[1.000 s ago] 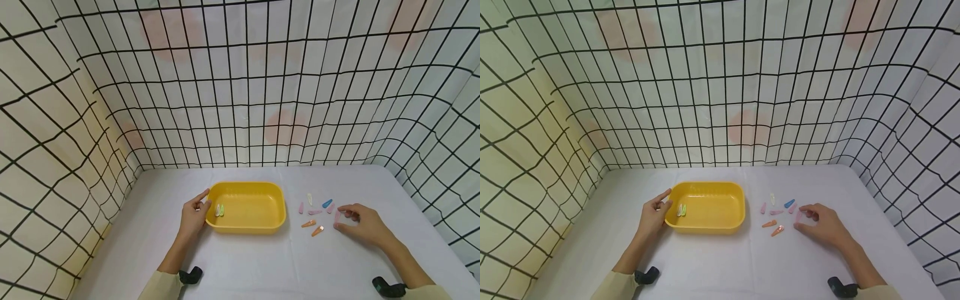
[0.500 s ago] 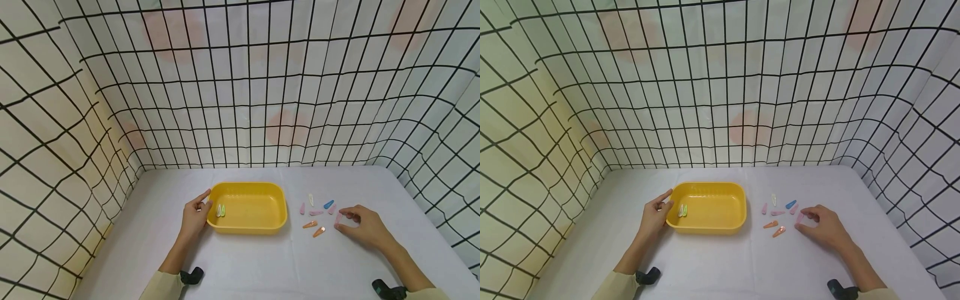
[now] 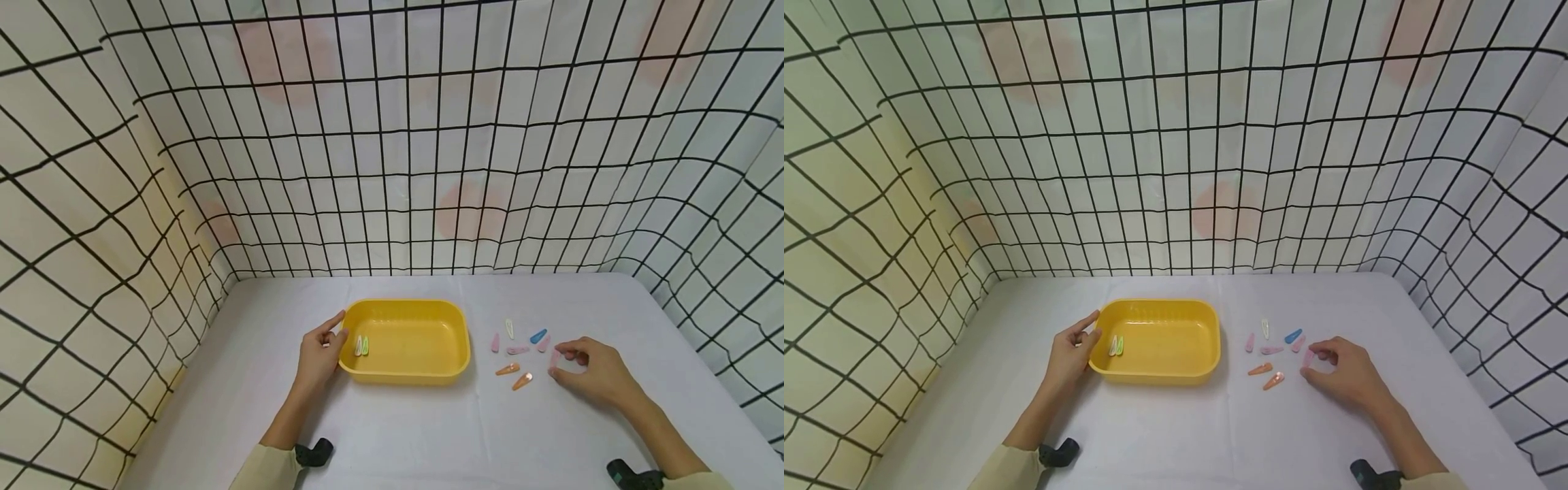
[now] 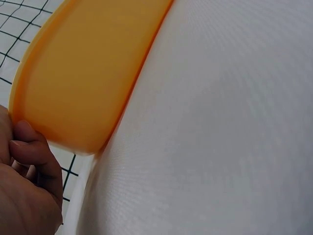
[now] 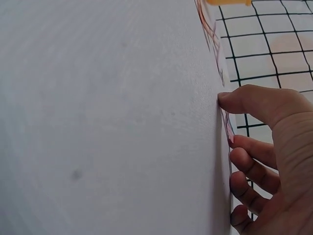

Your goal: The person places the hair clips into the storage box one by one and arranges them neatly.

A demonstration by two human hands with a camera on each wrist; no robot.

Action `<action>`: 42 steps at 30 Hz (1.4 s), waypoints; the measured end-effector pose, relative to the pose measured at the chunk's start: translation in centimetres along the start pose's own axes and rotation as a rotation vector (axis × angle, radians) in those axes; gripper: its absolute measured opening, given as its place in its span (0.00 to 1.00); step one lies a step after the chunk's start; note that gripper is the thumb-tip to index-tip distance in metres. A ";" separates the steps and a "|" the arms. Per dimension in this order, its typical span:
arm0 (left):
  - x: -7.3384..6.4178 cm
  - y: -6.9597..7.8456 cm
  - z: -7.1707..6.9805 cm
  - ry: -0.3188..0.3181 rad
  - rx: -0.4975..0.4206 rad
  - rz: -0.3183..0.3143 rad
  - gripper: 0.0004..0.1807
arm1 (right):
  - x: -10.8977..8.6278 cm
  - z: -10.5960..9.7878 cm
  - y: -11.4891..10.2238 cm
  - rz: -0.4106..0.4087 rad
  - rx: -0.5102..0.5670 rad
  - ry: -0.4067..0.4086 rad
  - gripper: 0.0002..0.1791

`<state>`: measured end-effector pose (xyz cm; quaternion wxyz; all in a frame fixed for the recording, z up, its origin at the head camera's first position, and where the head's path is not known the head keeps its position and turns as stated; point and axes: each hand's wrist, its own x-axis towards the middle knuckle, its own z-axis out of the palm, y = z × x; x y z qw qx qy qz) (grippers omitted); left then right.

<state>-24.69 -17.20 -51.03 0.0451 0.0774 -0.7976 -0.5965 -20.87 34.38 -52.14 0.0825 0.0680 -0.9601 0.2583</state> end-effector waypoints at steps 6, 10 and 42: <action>0.0 -0.1 0.1 -0.004 -0.003 -0.001 0.24 | 0.2 0.0 0.1 0.010 -0.002 -0.006 0.27; 0.0 -0.1 0.2 -0.007 -0.009 0.012 0.24 | 0.3 -0.2 0.2 0.021 -0.009 -0.005 0.27; -0.1 -0.2 -0.1 -0.011 -0.001 0.054 0.23 | 4.1 -2.6 -6.6 -0.198 0.041 0.047 0.23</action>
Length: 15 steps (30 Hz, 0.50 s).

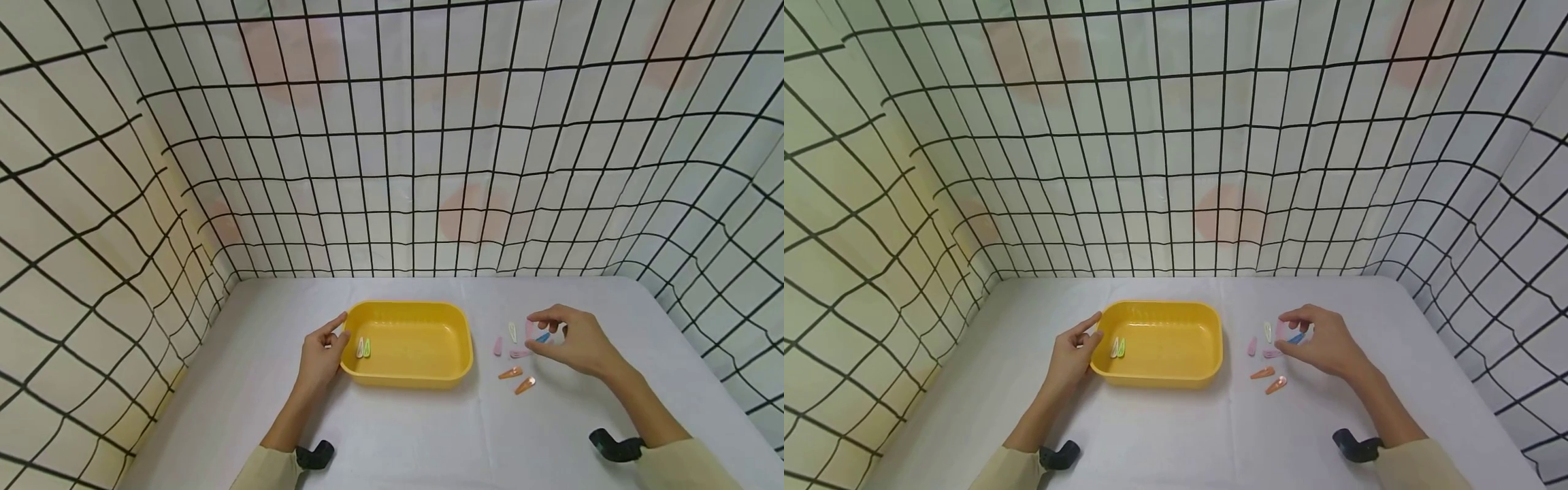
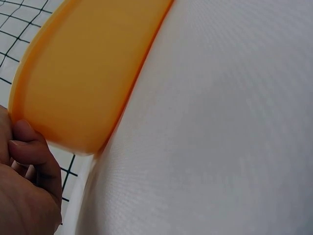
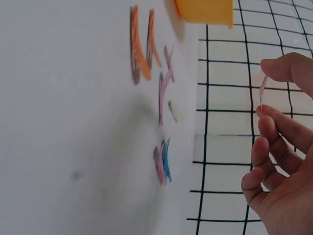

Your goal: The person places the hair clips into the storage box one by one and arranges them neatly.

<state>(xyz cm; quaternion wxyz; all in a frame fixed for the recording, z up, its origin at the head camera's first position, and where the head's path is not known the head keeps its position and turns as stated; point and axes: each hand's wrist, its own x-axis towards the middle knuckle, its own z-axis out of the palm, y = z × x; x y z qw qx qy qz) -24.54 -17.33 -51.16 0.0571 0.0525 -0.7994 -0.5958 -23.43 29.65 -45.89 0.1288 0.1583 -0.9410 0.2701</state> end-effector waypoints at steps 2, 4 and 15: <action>0.0 0.0 0.0 0.001 -0.004 0.000 0.23 | 0.4 0.2 -0.5 0.000 -0.003 -0.013 0.23; -0.1 0.0 0.0 -0.002 -0.003 -0.003 0.23 | 0.7 0.5 -0.9 0.001 -0.002 -0.021 0.23; 0.0 0.1 0.0 -0.001 0.009 0.000 0.23 | 3.5 1.4 -3.7 -0.022 0.072 -0.059 0.22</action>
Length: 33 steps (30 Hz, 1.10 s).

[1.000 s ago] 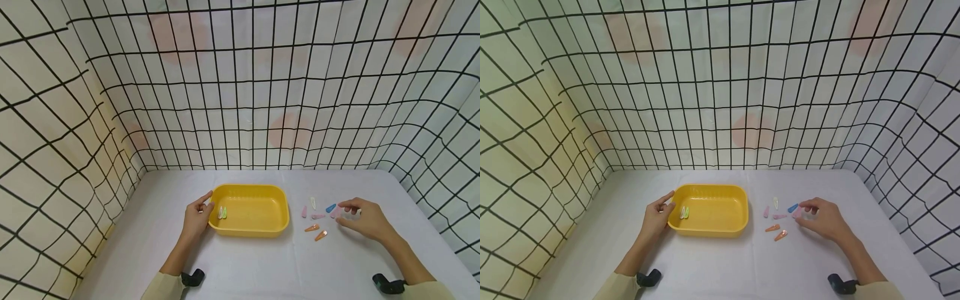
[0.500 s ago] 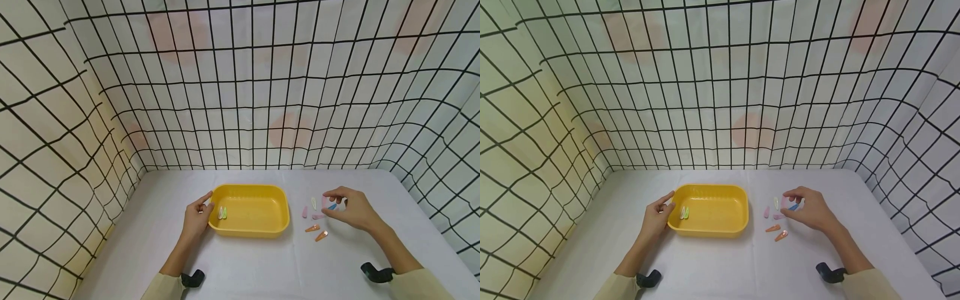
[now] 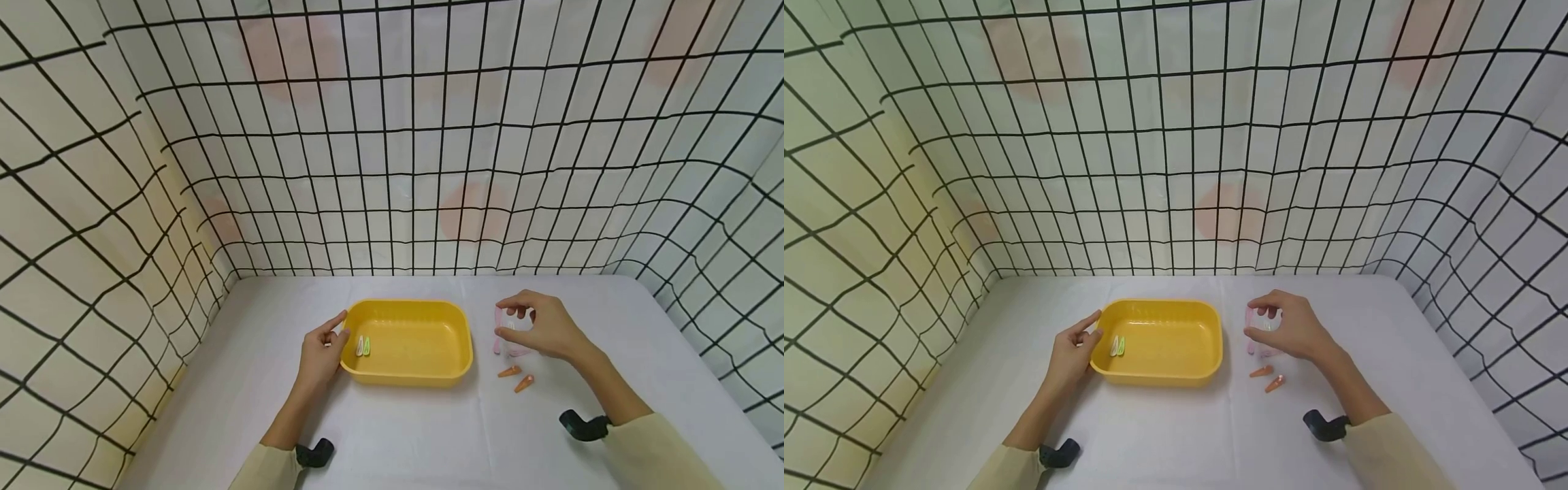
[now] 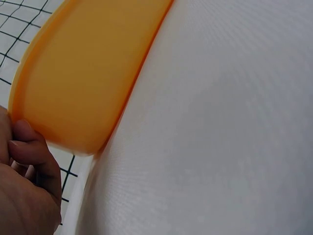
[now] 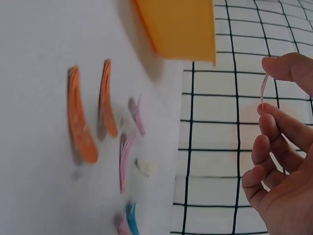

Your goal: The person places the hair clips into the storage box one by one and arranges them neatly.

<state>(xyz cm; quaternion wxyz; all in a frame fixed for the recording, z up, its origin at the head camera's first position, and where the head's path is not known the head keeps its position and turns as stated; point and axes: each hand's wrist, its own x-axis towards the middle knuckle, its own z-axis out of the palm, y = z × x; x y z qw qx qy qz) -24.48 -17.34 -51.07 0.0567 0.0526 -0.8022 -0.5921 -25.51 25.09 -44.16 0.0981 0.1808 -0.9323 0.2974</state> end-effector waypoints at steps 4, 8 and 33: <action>0.0 0.0 0.0 -0.002 -0.001 -0.001 0.24 | 1.1 0.8 -1.1 -0.023 0.046 -0.010 0.22; 0.0 0.0 0.0 -0.008 -0.006 -0.008 0.24 | 2.0 1.8 -2.6 -0.033 0.091 -0.033 0.23; 0.2 0.1 0.0 0.003 0.002 -0.015 0.24 | 6.1 7.8 -8.4 -0.098 0.237 -0.179 0.25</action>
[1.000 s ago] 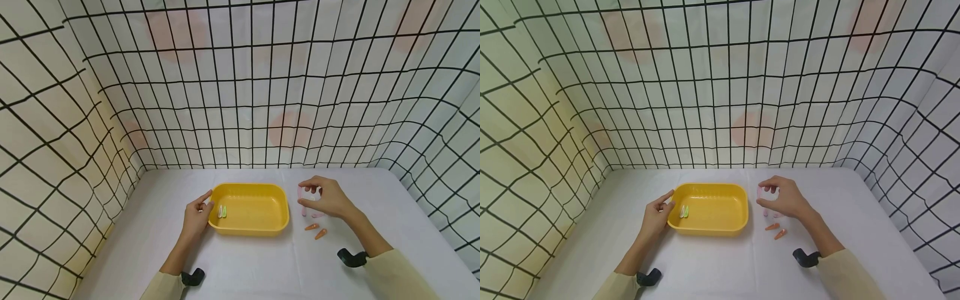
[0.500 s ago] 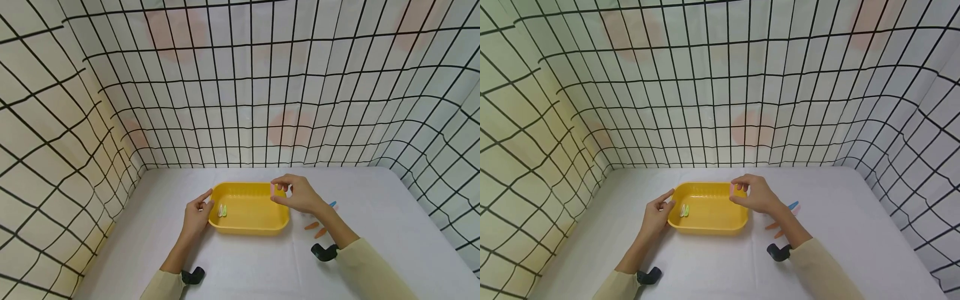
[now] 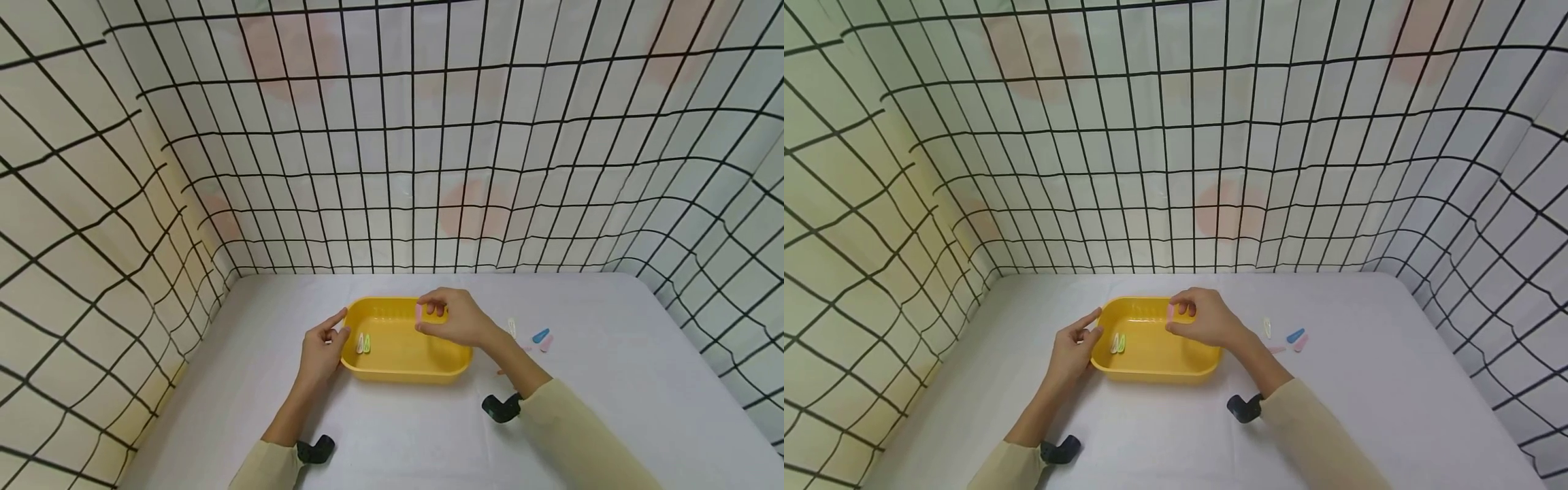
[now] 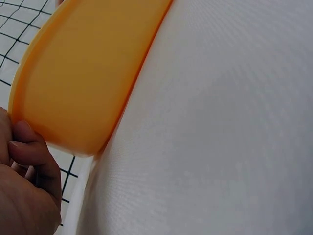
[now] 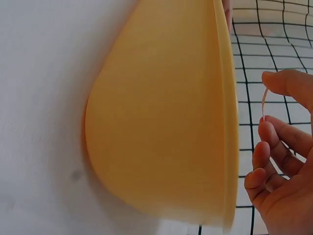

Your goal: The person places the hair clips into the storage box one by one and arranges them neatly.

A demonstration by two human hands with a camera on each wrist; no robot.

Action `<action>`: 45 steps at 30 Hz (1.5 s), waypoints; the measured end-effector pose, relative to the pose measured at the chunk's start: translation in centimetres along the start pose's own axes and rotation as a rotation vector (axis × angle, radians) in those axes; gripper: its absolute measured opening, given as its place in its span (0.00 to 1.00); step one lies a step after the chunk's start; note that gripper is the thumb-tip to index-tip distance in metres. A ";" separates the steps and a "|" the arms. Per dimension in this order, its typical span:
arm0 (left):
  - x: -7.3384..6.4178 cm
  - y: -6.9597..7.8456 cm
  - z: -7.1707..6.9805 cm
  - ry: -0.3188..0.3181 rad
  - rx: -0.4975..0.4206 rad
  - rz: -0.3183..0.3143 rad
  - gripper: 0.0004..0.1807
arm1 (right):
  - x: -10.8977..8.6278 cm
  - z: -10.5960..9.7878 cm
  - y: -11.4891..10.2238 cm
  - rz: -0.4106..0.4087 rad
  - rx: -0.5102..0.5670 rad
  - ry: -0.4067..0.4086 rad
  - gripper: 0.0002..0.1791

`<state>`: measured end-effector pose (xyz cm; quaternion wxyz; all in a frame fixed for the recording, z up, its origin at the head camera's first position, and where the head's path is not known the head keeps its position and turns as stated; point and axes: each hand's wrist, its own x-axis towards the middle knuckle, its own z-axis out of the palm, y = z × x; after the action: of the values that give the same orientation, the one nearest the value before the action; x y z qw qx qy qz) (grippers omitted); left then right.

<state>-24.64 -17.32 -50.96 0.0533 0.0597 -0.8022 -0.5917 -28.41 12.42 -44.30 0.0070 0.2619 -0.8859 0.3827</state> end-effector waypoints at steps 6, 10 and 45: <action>0.1 -0.1 0.1 0.003 -0.002 0.022 0.23 | 1.5 1.9 -0.6 0.010 -0.028 -0.054 0.24; 0.1 -0.1 0.0 0.002 0.003 0.036 0.23 | 2.2 3.1 -1.1 0.013 -0.040 -0.085 0.24; 0.1 -0.1 -0.1 -0.008 -0.034 0.062 0.22 | 3.8 9.7 -1.6 0.099 -0.029 -0.229 0.25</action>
<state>-24.75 -17.48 -51.06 0.0693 0.0316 -0.7937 -0.6035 -29.11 3.15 -49.29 -0.1095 0.2596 -0.8983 0.3372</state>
